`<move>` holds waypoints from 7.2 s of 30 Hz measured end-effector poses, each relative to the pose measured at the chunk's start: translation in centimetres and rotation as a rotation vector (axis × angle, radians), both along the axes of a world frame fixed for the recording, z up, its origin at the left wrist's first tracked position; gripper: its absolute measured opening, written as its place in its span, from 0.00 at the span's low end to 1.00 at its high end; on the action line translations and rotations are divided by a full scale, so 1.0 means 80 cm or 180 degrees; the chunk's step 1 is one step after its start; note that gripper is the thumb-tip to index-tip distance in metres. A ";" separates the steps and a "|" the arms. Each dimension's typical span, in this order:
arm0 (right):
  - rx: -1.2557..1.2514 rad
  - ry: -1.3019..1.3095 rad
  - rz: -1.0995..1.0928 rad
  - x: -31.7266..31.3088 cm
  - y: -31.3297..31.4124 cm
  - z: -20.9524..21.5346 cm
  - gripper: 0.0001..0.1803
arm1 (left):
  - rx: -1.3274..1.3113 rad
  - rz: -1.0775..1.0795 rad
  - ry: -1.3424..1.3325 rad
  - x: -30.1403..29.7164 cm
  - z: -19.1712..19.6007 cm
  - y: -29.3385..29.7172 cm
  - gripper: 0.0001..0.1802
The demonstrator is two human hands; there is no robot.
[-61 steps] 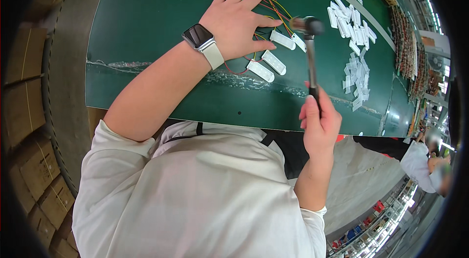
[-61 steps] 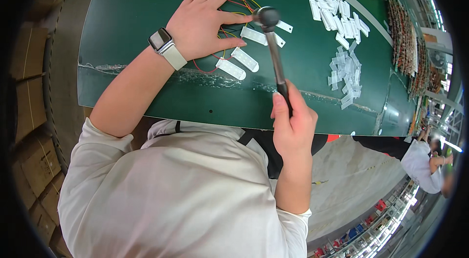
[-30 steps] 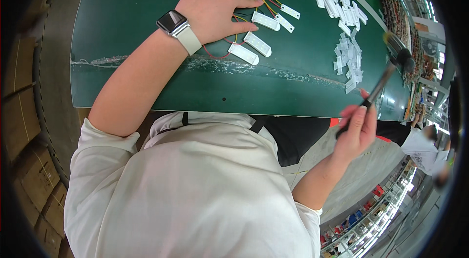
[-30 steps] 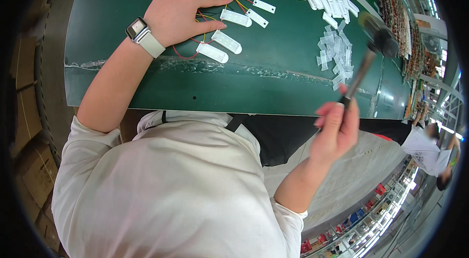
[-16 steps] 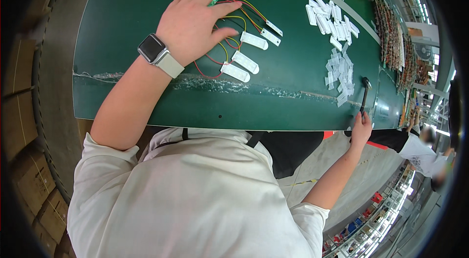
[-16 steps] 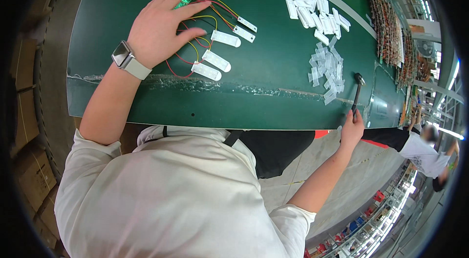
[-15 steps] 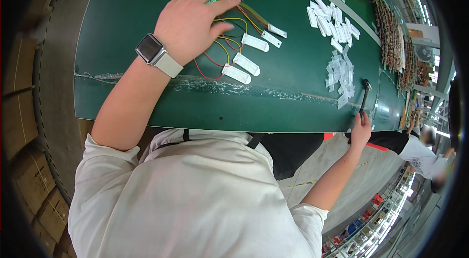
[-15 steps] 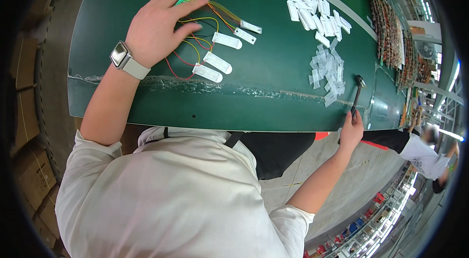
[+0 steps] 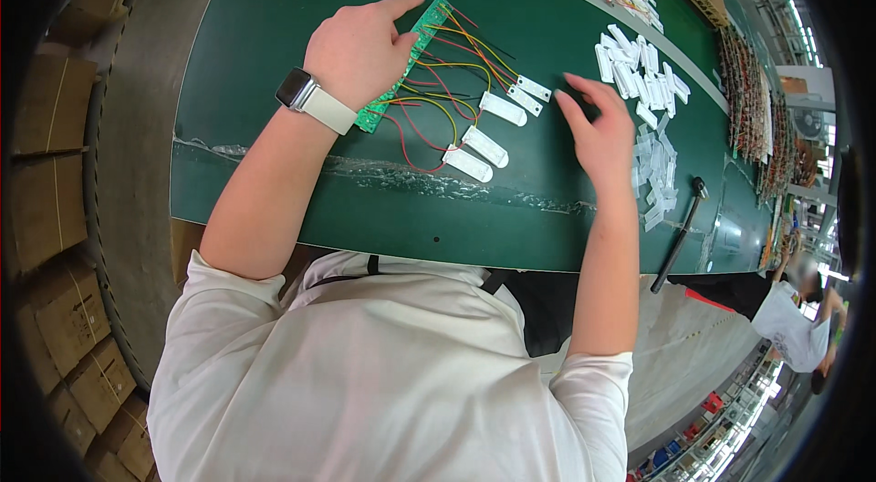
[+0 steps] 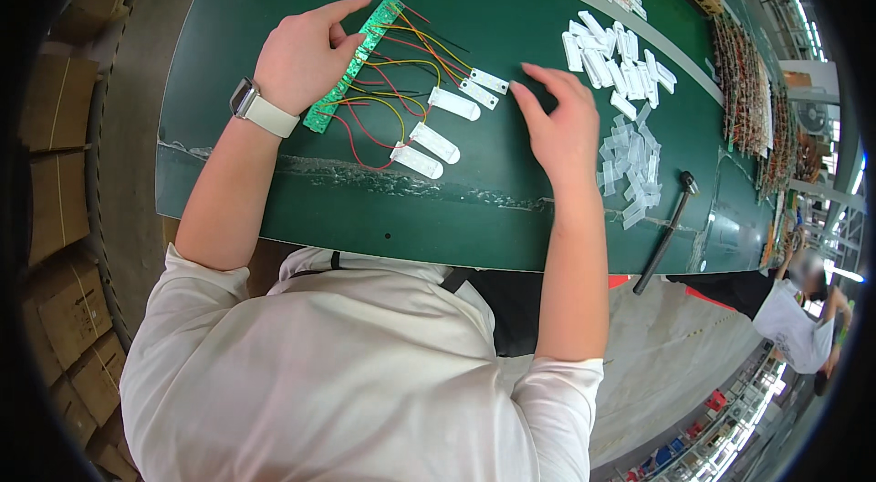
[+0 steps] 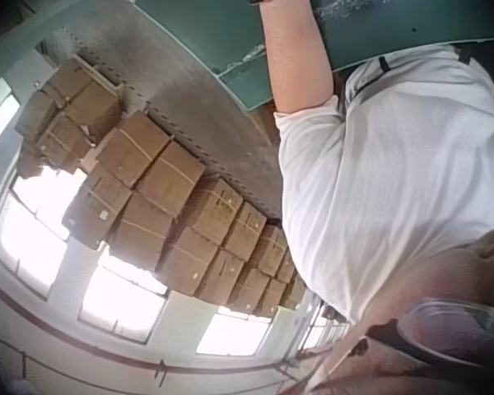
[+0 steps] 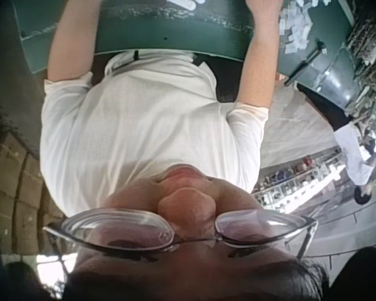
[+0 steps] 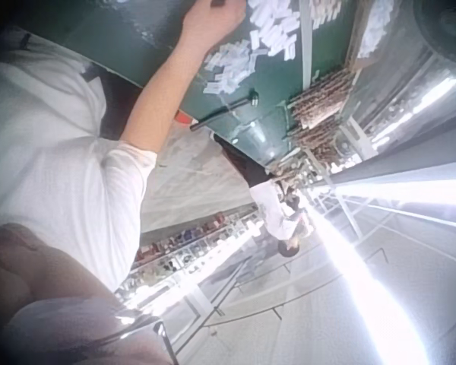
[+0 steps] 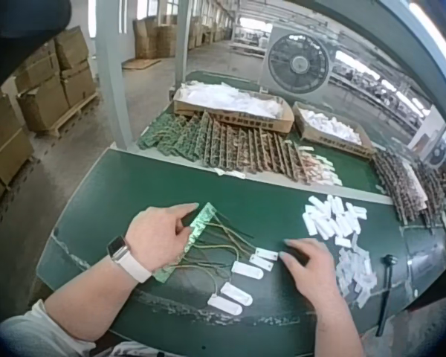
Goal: The recorder is assembling small LED modules by placing plastic covers over wired PCB boards and using a hammer to secure them.
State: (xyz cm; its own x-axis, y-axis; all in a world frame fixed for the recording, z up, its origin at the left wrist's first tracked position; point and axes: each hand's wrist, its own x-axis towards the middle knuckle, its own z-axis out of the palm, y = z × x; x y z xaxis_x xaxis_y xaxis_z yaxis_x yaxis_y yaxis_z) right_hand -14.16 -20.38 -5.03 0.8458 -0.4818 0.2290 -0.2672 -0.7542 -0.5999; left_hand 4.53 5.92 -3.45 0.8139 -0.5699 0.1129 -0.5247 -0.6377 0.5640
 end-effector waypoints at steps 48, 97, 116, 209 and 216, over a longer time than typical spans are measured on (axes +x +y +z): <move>0.1364 -0.0558 0.0367 0.068 0.041 -0.008 0.12 | 0.0306 0.0266 -0.1285 0.044 0.007 -0.011 0.15; -0.0821 -0.0199 0.1028 0.037 0.009 0.006 0.19 | -0.0586 -0.0724 0.0487 -0.007 0.006 -0.055 0.10; -0.0127 -0.0305 0.0907 0.054 0.027 -0.016 0.23 | 0.0010 -0.0535 0.0631 -0.018 0.002 -0.076 0.13; -0.0382 -0.0913 0.1192 0.073 0.042 -0.034 0.06 | 0.0187 -0.1356 -0.1324 -0.002 -0.014 -0.058 0.23; -0.0478 -0.0900 0.1231 0.074 0.040 -0.036 0.06 | 0.0372 -0.1408 -0.1870 -0.003 -0.011 -0.059 0.24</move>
State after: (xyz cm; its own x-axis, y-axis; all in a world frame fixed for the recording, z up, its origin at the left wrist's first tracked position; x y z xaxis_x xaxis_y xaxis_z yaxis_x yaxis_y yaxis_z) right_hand -8.20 -17.19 -7.92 0.8508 -0.0894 0.5178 0.2063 -0.8495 -0.4856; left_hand 4.26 1.22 -4.35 0.3301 -0.8652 0.3773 -0.9405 -0.3357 0.0530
